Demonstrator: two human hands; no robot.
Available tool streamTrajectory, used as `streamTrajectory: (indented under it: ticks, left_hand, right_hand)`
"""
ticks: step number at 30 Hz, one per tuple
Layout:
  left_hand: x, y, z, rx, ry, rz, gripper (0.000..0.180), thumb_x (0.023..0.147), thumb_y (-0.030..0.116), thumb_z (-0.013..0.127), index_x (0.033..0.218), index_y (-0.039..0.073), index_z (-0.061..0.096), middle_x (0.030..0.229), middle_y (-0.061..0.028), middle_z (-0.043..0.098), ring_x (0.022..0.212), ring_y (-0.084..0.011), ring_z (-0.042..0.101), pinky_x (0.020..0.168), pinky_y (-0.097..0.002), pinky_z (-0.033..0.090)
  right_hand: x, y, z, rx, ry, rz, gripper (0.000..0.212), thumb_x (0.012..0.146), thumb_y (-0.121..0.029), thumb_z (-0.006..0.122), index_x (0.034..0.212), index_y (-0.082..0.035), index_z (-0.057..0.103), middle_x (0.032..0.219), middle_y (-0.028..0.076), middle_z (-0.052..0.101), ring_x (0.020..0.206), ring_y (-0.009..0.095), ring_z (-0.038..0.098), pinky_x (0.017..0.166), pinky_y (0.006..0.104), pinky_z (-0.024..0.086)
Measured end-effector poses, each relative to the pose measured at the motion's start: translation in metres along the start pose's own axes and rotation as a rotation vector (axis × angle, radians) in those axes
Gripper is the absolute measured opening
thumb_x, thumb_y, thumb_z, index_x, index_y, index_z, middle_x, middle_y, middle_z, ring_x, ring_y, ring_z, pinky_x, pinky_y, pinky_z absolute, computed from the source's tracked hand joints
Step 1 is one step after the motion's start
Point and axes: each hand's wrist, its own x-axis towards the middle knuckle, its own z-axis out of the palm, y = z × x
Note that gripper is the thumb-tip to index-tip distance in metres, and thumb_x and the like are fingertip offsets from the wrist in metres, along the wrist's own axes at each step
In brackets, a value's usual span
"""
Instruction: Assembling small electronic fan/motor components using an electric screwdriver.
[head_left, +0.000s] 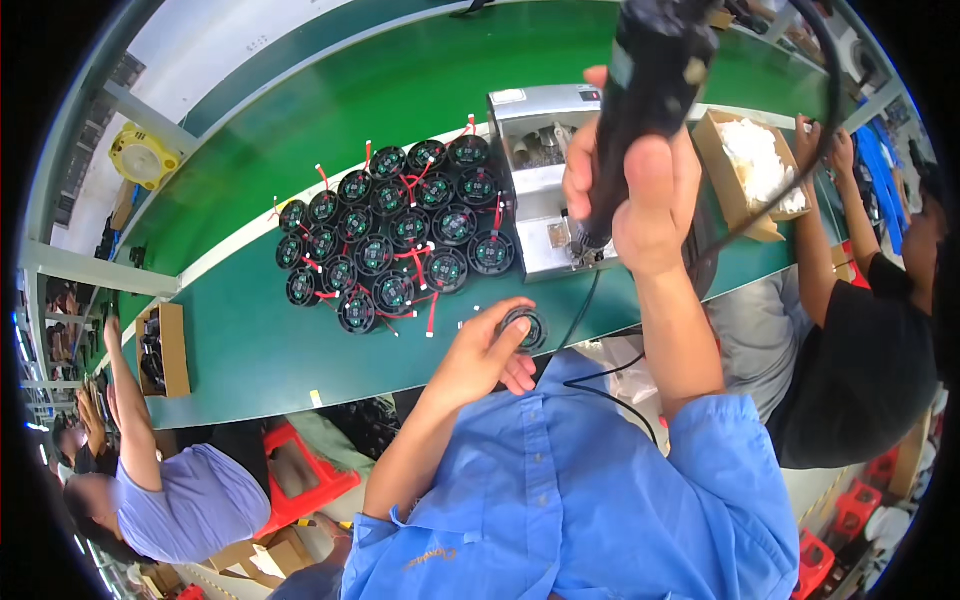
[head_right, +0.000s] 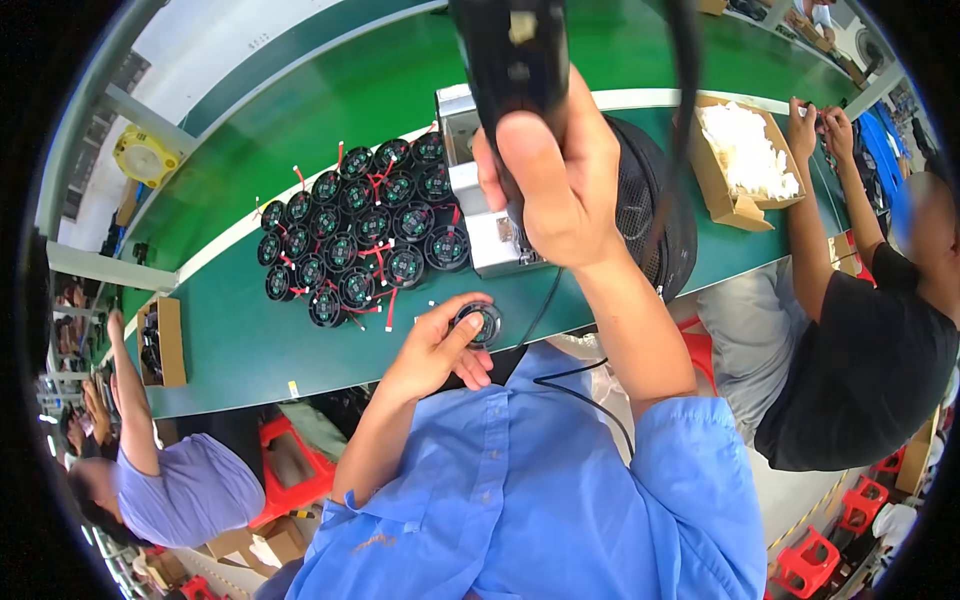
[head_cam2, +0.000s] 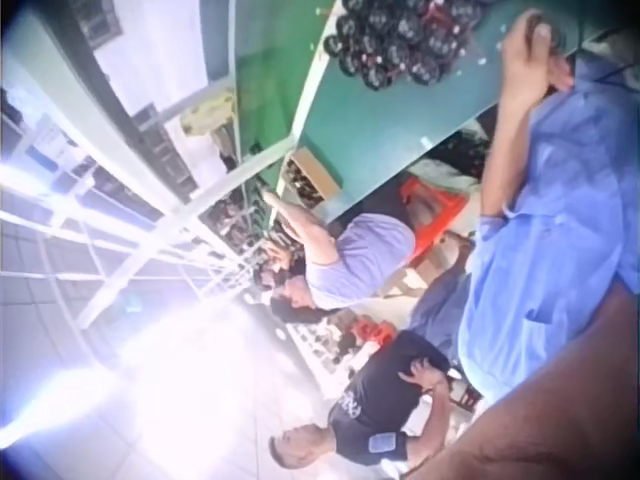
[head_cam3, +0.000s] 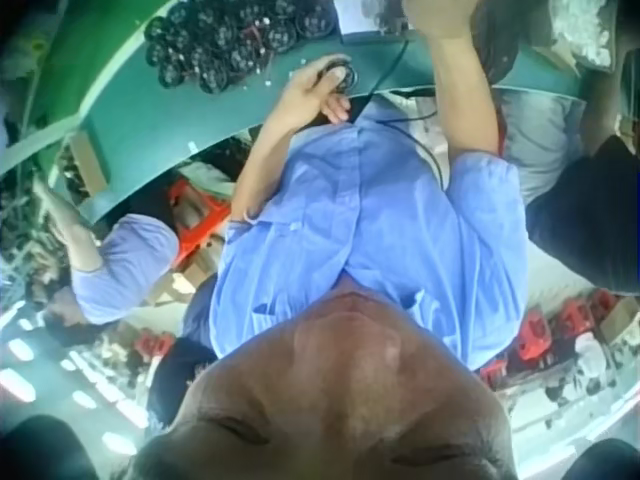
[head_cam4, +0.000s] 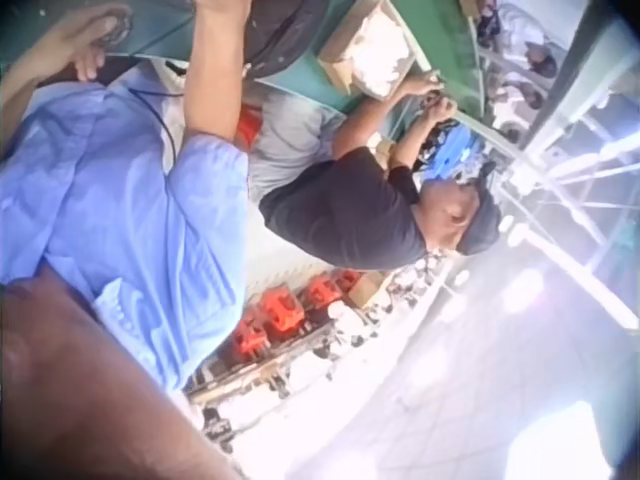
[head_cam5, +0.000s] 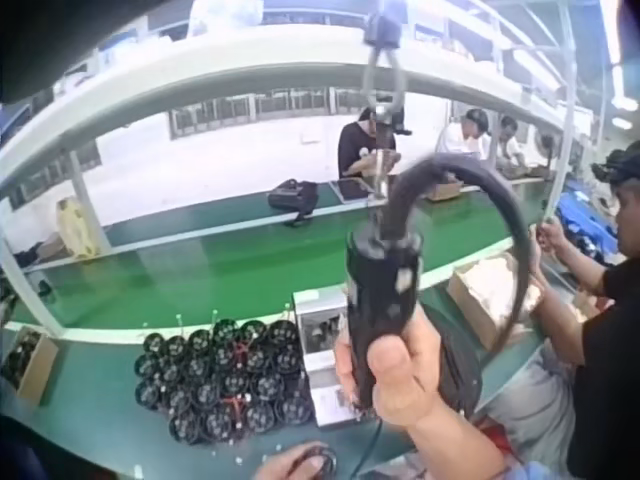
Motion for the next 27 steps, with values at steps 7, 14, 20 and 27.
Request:
streamTrajectory:
  ticks: [7, 14, 20, 27]
  left_hand:
    - [0.009, -0.005, -0.001, -0.115, -0.048, 0.015, 0.039, 0.099, 0.024, 0.043, 0.132, 0.003, 0.038, 0.075, -0.0148, 0.061, 0.059, -0.0205, 0.065, 0.052, -0.0298, 0.056]
    - [0.006, -0.003, 0.000, -0.140, -0.103, 0.019, 0.040, 0.099, 0.020, 0.041, 0.135, 0.003, 0.034, 0.074, -0.0137, 0.061, 0.061, -0.0202, 0.065, 0.054, -0.0305, 0.056]
    - [0.009, -0.003, -0.001, -0.151, -0.099, 0.007, 0.038, 0.098, 0.019, 0.041, 0.133, 0.003, 0.037, 0.072, -0.0128, 0.061, 0.059, -0.0194, 0.065, 0.052, -0.0300, 0.057]
    - [0.009, -0.001, 0.000, -0.160, -0.079, -0.007, 0.038, 0.098, 0.018, 0.042, 0.132, 0.002, 0.038, 0.072, -0.0135, 0.061, 0.058, -0.0195, 0.065, 0.051, -0.0298, 0.056]
  right_hand:
    - [-0.041, -0.012, -0.005, 0.440, 0.028, 0.157, 0.086, 0.083, -0.068, 0.045, 0.138, -0.006, 0.023, 0.070, 0.008, 0.048, 0.051, 0.019, 0.051, 0.049, 0.0302, 0.045]
    - [-0.064, -0.009, 0.010, 0.422, -0.116, -0.043, 0.092, 0.081, -0.074, 0.040, 0.141, -0.009, 0.015, 0.075, 0.008, 0.048, 0.055, 0.019, 0.051, 0.050, 0.0334, 0.046]
    - [-0.066, -0.001, 0.014, 0.391, -0.129, -0.043, 0.093, 0.080, -0.074, 0.041, 0.141, -0.009, 0.014, 0.077, 0.008, 0.049, 0.056, 0.018, 0.051, 0.050, 0.0323, 0.046]
    - [-0.065, 0.002, 0.015, 0.401, -0.132, -0.039, 0.093, 0.080, -0.073, 0.044, 0.141, -0.009, 0.015, 0.077, 0.009, 0.049, 0.057, 0.019, 0.051, 0.050, 0.0320, 0.045]
